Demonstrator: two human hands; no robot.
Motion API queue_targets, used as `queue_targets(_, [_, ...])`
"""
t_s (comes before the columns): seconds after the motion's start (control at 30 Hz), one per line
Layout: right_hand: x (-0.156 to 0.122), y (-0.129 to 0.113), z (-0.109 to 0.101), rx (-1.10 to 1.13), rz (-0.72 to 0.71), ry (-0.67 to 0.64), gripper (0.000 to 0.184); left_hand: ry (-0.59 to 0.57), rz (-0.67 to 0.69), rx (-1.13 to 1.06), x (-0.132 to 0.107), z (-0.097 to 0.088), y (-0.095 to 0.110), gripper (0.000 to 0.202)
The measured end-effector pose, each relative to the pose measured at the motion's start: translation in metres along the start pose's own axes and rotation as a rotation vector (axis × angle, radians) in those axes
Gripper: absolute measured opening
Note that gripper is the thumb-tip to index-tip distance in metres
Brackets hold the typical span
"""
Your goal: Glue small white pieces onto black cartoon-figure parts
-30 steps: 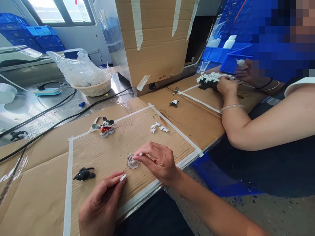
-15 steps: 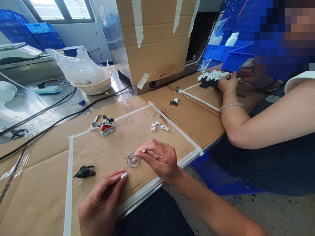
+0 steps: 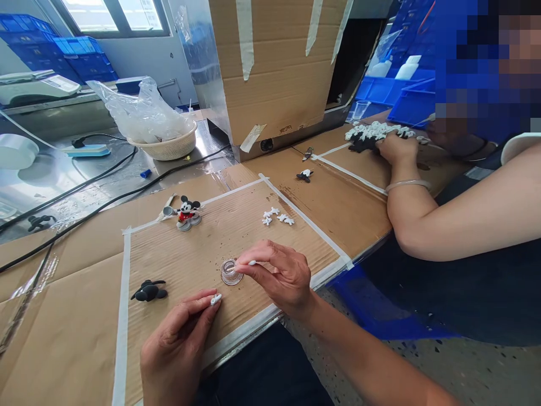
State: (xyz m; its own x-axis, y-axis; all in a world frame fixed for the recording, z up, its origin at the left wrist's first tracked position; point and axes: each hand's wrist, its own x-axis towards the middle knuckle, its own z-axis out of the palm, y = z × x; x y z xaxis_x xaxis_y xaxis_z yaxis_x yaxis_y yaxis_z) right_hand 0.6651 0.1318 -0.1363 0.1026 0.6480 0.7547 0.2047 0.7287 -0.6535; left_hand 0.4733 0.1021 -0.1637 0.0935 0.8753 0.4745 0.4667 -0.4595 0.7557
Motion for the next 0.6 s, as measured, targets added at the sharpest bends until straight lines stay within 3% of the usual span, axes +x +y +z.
queue_targets(0.2, [-0.002,0.000,0.002,0.116,0.011,0.015,0.020,0.004,0.002,-0.005,0.001,0.000,-0.001,0.015])
queue_targets(0.6, [-0.007,-0.010,0.013,0.163,-0.007,-0.160,0.015,-0.020,-0.037,-0.056,-0.002,0.000,0.002,0.014])
